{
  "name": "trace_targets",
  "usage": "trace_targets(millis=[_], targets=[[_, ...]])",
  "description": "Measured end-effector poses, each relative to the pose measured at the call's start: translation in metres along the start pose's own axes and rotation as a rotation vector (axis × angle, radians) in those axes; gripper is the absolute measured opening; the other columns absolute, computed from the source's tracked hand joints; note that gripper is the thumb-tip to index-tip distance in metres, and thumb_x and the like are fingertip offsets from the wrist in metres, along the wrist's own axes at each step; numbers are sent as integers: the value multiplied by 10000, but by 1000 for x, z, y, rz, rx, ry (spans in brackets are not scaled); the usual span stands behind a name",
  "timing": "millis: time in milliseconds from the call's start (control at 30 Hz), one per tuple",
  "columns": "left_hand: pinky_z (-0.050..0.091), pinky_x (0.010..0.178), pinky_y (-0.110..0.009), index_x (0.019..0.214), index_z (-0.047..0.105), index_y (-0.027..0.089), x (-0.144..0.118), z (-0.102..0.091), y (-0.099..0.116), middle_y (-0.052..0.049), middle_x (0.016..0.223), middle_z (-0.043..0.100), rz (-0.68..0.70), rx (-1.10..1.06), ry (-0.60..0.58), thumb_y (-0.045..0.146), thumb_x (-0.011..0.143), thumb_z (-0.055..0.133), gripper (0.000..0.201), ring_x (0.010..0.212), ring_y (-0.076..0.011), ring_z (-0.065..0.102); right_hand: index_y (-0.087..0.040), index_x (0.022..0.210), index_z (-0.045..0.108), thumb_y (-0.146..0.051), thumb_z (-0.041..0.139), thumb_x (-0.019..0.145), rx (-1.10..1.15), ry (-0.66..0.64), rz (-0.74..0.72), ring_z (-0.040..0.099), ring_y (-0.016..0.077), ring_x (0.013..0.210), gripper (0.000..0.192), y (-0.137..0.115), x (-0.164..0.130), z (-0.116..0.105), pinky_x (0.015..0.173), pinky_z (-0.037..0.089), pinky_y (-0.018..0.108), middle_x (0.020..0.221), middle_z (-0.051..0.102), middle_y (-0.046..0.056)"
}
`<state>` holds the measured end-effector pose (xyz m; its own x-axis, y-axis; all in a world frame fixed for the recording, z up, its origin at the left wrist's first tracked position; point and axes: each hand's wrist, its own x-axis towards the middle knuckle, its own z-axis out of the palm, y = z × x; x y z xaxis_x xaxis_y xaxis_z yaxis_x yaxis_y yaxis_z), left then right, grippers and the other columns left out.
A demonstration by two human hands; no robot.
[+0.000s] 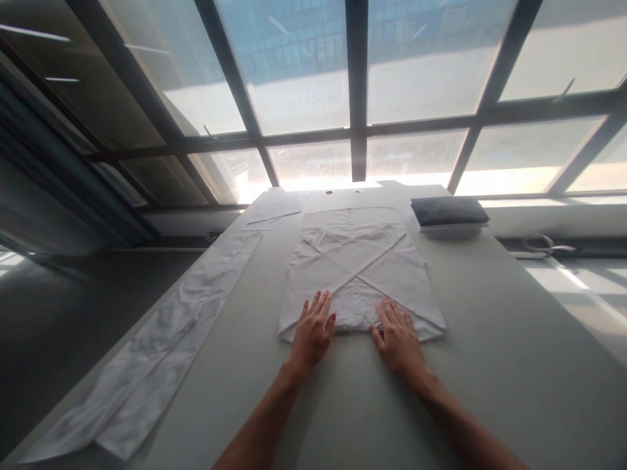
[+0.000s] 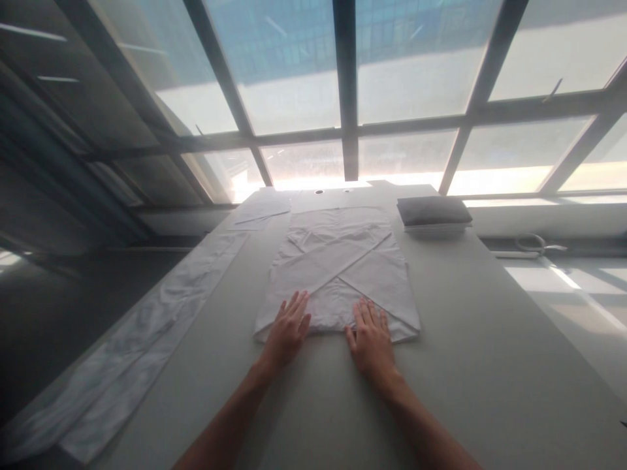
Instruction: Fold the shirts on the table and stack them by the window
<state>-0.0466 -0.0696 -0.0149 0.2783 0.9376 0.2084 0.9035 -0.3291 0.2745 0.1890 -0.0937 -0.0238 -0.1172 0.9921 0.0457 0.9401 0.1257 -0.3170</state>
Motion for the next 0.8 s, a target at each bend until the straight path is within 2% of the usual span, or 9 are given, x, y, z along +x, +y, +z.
trace_targets(millis=[133,267,367,467,533,667,800], targets=[[237,1247,-571,1574,409,137,-1,6,2,-134,1658,327,-36,121,-122,466,1095,265,599,1564,-304,225,-100,1579,411,-359,383,1039,-16,7,1,211,271,1565,600,-1,-1,1,1266,137,483,1676,294,116],[237,1242,-587,1580,390,103,-3,9,1,-167,1658,309,-54,150,-136,489,1093,245,639,1562,-310,230,-9,1553,417,-341,400,1029,-58,82,100,268,321,1543,621,-6,-8,3,1260,133,539,1632,343,222],[233,1245,-588,1569,406,96,-4,5,6,-181,1643,342,-52,128,-102,459,1098,250,614,1556,-307,248,2,1534,443,-296,384,1028,-9,128,42,260,306,1548,590,-12,-14,2,1260,187,500,1624,362,222],[244,1259,-533,1577,392,110,-6,0,17,-161,1641,360,51,58,-52,414,1106,256,577,1561,-271,238,-50,1550,442,-297,369,1044,63,115,-103,217,258,1564,568,-17,-18,0,1264,213,434,1648,340,164],[265,1260,-490,1592,375,149,-9,-1,25,-128,1648,361,152,9,-50,391,1110,270,549,1565,-242,229,-83,1558,444,-327,387,1049,65,63,-156,215,254,1565,568,-19,-19,-1,1271,193,434,1657,327,140],[296,1244,-507,1598,377,232,-14,8,31,-89,1658,350,273,5,-130,457,1094,357,552,1562,-261,239,-81,1575,412,-356,412,1043,19,-30,-93,238,276,1558,599,-18,-17,2,1271,171,476,1658,308,144],[282,1245,-521,1602,373,258,-15,17,23,-84,1655,352,294,26,-189,506,1080,387,577,1552,-271,269,-96,1584,399,-354,390,1049,15,-52,-51,219,259,1564,594,-15,-15,2,1272,152,464,1669,283,138]])
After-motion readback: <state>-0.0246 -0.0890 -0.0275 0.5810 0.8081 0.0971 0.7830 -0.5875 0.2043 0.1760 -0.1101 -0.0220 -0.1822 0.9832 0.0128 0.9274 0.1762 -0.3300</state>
